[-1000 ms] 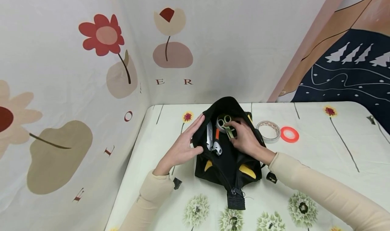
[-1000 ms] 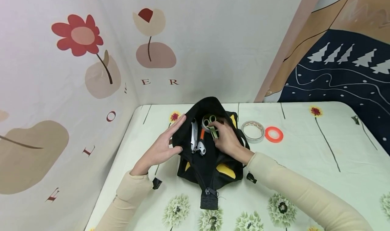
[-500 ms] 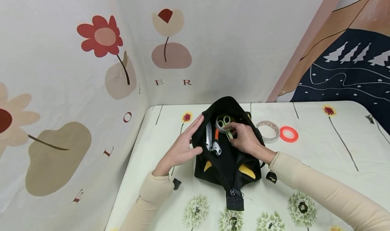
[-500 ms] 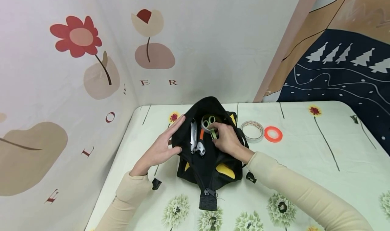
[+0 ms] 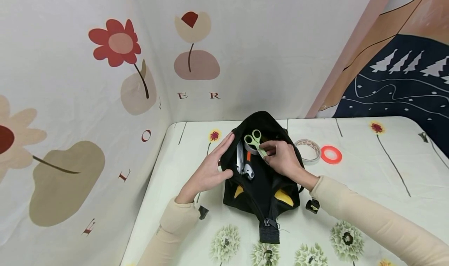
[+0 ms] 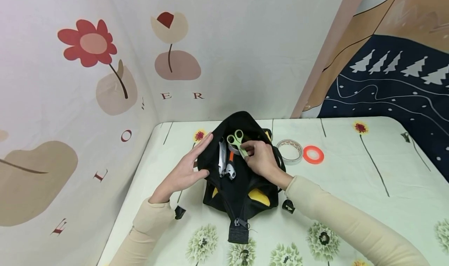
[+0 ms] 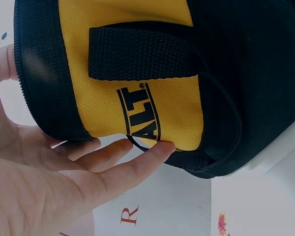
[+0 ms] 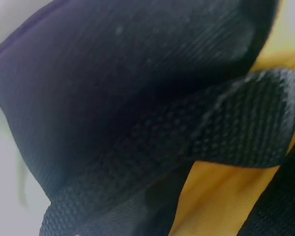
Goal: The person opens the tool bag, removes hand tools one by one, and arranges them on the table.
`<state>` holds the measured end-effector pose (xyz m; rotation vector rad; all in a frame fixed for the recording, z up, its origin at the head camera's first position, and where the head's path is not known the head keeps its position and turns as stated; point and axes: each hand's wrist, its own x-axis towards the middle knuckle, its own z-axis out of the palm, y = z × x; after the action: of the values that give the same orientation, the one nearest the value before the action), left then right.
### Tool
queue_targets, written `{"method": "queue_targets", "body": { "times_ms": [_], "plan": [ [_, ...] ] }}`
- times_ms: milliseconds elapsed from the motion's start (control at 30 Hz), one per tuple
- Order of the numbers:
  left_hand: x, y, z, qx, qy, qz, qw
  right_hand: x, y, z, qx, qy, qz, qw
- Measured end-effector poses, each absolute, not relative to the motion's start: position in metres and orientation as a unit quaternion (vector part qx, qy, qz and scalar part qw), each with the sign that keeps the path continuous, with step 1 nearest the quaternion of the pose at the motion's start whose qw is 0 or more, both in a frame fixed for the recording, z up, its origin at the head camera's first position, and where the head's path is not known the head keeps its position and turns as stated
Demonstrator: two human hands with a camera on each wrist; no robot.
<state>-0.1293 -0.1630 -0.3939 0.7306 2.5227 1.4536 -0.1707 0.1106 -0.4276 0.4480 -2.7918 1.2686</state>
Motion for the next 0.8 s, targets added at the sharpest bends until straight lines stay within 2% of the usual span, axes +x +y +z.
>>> {"method": "queue_targets", "body": {
  "times_ms": [333,800],
  "plan": [
    [-0.13,-0.162,-0.395,0.239,0.841,0.481,0.071,-0.159,0.114,-0.412,0.151,-0.885,0.439,0.028],
    [-0.131,-0.163,-0.396,0.246,0.836,0.486,0.062,-0.144,0.126,-0.392,0.131,-0.845,0.518,-0.005]
  ]
}}
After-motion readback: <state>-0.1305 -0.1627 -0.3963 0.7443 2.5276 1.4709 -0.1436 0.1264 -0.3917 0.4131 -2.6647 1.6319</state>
